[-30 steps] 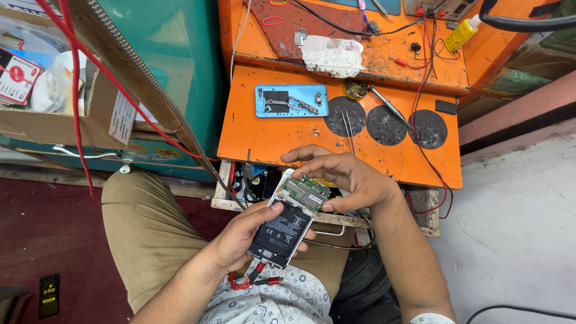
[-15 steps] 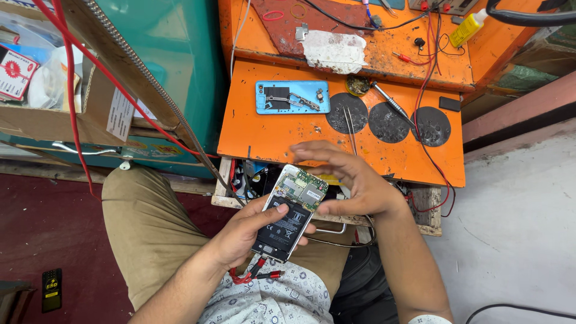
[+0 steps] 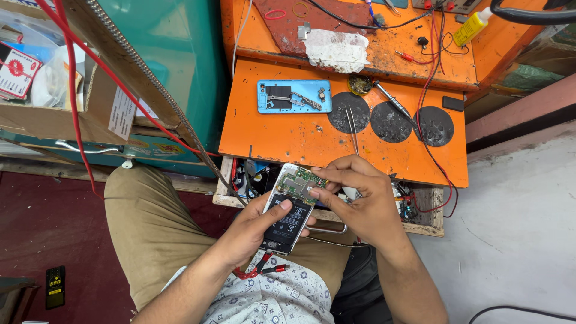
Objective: The person uses a heat gun on the screen of a mobile phone and then handles the internal circuit board and screen assembly by hand.
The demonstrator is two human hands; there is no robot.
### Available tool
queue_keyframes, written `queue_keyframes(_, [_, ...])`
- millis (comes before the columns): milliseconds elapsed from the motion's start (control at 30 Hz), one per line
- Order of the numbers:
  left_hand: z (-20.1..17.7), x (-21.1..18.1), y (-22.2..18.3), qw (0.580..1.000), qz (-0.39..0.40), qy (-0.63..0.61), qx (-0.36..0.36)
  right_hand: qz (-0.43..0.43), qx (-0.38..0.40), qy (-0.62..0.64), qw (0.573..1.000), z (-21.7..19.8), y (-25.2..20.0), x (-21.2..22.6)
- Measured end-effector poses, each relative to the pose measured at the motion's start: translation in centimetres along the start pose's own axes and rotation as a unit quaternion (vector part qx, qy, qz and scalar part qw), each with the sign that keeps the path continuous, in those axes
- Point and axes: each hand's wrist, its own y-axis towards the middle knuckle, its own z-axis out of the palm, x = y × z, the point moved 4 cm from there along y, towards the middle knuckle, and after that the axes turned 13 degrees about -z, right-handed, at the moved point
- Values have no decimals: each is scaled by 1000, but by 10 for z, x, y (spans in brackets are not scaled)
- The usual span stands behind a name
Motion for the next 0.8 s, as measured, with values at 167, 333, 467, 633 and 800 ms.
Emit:
queue_keyframes(167, [2,-1,0,1000,18,15,12,-11,2,-55,998,-1,0,15])
queue_keyframes(333, [2,-1,1,999,21,29,11,10,1,-94,995,1,1,22])
queue_keyframes(467, [3,1,3,999,24,42,0,4,-17,-107,994,5,-4,23])
queue_keyframes(633, [3,4,5,998,35,57,-5,4,-37,-160,986,8,-10,24])
queue_keyframes(800, [2,5,6,998,33,57,-10,13,-37,-156,987,14,-13,23])
